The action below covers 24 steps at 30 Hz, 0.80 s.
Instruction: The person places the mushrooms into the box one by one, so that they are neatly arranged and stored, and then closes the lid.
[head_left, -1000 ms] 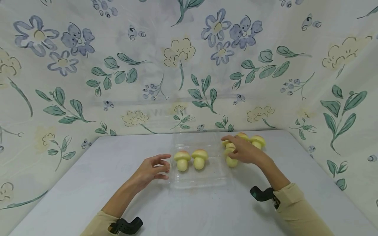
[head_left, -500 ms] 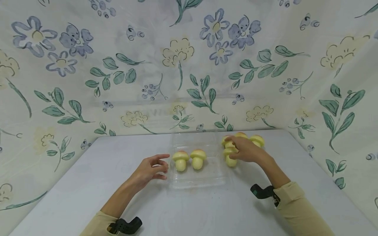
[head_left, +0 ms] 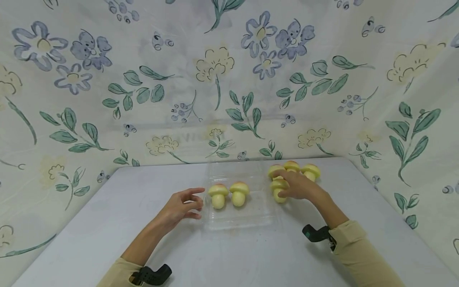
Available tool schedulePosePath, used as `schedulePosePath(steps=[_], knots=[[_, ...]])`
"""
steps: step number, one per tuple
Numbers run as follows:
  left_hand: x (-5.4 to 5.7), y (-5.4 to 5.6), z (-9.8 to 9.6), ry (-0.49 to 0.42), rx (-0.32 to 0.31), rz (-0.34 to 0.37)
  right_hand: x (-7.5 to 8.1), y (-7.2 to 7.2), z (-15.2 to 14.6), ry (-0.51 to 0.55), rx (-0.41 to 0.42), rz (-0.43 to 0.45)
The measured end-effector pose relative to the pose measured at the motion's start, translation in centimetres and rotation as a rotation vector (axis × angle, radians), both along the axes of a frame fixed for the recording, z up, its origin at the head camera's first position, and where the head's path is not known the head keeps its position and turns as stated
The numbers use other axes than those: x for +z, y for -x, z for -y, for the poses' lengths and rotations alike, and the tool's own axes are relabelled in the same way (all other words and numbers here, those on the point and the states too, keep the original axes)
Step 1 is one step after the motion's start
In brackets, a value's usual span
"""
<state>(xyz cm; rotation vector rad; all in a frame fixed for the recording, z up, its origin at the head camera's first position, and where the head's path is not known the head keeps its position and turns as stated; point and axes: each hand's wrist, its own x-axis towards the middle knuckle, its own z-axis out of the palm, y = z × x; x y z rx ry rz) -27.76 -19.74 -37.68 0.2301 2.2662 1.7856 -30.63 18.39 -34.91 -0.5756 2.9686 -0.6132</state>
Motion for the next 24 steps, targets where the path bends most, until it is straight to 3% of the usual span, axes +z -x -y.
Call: schedulePosePath(steps=[8, 24], knots=[[0.0, 0.0, 0.0, 0.009, 0.002, -0.004, -0.7, 0.4, 0.0, -0.043, 0.023, -0.004], [-0.1, 0.0, 0.1, 0.006, -0.007, -0.004, -1.3, 0.6, -0.1, 0.052, -0.004, 0.053]])
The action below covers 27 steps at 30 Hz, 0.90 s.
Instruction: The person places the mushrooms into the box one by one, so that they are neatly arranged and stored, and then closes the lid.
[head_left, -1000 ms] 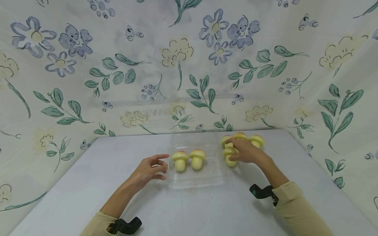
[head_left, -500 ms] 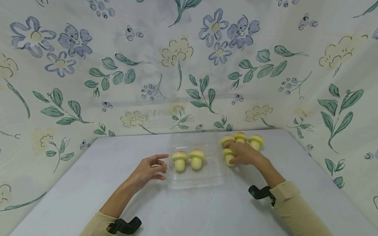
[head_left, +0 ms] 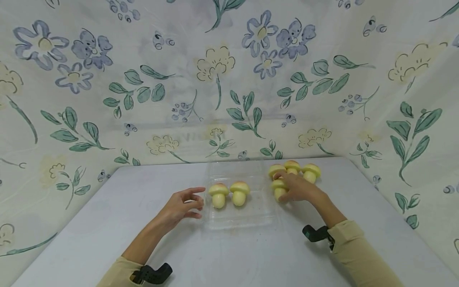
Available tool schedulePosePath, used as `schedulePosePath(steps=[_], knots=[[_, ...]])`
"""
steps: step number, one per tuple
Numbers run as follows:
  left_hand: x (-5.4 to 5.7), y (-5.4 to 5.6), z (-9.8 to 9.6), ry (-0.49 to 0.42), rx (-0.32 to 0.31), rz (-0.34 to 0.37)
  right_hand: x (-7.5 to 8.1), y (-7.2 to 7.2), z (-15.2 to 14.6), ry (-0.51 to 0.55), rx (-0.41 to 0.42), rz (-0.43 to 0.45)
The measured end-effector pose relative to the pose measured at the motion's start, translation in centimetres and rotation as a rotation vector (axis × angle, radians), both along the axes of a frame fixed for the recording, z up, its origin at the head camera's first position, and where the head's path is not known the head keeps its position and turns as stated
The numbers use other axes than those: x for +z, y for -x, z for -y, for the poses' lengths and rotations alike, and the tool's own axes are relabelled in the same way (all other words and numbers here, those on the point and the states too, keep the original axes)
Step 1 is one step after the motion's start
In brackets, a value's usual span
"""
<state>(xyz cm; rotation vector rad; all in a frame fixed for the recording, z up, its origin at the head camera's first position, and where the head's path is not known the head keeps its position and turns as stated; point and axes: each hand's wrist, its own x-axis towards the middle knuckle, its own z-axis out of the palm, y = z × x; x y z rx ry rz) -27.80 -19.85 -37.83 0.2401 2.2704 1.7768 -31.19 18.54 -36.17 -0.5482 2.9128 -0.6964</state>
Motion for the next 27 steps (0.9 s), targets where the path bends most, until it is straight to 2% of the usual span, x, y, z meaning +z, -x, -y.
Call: schedulePosePath(steps=[27], knots=[[-0.04, 0.06, -0.11, -0.004, 0.018, 0.015, -0.43, 0.5, -0.58, 0.031, 0.029, 0.008]])
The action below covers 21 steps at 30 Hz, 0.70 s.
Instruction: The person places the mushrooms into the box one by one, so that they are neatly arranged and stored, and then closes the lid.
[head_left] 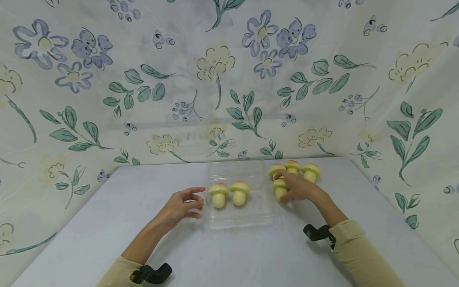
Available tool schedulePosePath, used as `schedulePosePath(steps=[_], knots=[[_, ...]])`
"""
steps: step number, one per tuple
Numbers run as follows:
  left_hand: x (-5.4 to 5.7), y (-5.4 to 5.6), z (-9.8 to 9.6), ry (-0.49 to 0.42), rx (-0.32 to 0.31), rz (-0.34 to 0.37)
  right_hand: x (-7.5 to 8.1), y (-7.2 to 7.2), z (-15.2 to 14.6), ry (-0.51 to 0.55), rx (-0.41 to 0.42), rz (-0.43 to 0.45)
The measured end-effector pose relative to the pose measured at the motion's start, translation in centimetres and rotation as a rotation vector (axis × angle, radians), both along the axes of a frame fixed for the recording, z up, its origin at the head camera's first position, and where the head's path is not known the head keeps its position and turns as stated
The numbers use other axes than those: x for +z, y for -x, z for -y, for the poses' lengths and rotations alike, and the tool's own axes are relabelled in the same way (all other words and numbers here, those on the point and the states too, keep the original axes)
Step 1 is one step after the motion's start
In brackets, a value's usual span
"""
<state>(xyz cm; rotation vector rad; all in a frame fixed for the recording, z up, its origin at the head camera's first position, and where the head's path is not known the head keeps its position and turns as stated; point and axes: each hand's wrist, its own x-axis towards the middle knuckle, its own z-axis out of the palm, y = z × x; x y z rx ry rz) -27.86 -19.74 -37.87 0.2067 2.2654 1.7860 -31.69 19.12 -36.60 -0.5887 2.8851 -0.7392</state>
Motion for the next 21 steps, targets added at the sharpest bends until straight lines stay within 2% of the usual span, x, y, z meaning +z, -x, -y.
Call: schedulePosePath(steps=[21], knots=[[0.0, 0.01, 0.08, 0.003, -0.008, -0.002, 0.57, -0.16, -0.36, -0.015, 0.002, -0.012]])
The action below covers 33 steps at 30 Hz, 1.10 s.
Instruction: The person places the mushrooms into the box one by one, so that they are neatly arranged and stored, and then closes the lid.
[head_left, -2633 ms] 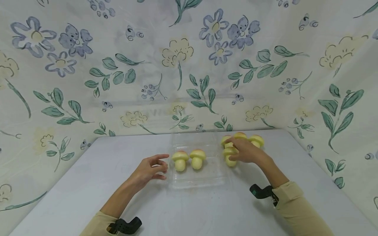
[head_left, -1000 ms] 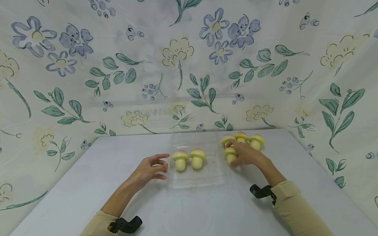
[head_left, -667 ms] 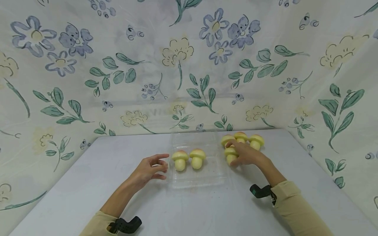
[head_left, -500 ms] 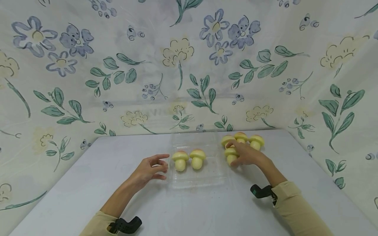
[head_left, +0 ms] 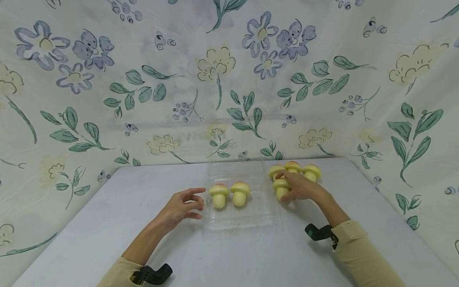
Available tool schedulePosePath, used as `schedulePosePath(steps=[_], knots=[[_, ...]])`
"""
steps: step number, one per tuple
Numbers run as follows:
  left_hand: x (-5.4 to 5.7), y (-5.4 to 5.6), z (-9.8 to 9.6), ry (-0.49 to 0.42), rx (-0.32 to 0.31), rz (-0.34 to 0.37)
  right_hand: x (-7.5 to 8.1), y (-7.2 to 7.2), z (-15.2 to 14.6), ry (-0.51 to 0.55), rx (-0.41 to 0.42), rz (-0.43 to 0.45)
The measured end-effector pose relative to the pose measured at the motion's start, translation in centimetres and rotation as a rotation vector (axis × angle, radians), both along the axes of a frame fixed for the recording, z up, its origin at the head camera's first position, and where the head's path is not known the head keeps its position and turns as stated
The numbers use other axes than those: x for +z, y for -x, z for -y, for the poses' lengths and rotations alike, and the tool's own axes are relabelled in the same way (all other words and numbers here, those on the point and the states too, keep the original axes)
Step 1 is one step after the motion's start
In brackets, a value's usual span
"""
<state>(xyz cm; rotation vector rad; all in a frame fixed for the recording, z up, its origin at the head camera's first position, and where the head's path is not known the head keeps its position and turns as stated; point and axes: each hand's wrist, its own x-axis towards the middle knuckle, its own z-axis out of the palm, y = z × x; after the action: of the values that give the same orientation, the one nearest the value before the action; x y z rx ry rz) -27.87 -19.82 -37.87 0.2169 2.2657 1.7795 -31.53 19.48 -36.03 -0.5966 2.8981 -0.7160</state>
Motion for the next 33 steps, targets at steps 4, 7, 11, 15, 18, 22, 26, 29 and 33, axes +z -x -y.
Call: schedulePosePath(steps=[4, 7, 11, 15, 18, 22, 26, 29, 33], knots=[[0.0, 0.0, 0.0, 0.003, -0.001, -0.002, 0.2, 0.0, -0.1, -0.005, 0.007, -0.012], [0.0, -0.1, 0.0, 0.003, -0.001, -0.005, 0.3, 0.0, -0.1, -0.006, 0.003, -0.004], [0.0, -0.1, 0.0, 0.002, 0.001, -0.003, 0.4, 0.0, -0.3, 0.009, -0.013, 0.001], [0.0, -0.1, -0.1, -0.001, 0.004, -0.001, 0.6, -0.1, -0.6, 0.051, -0.007, -0.014], [0.1, -0.1, -0.1, -0.002, 0.002, -0.002, 0.8, -0.1, -0.7, 0.075, 0.01, -0.033], [0.0, 0.3, 0.2, -0.005, -0.01, -0.005, 1.1, -0.1, -0.6, 0.086, 0.024, -0.047], [0.0, 0.8, 0.4, -0.008, -0.014, -0.001, 1.5, -0.1, -0.4, 0.083, 0.025, -0.052], [0.1, 1.1, 0.5, -0.005, -0.013, 0.004, 1.8, -0.2, -0.2, 0.075, 0.013, -0.058], [0.1, 1.5, 0.7, 0.001, -0.013, 0.008, 2.2, -0.3, 0.2, 0.072, -0.001, -0.068]])
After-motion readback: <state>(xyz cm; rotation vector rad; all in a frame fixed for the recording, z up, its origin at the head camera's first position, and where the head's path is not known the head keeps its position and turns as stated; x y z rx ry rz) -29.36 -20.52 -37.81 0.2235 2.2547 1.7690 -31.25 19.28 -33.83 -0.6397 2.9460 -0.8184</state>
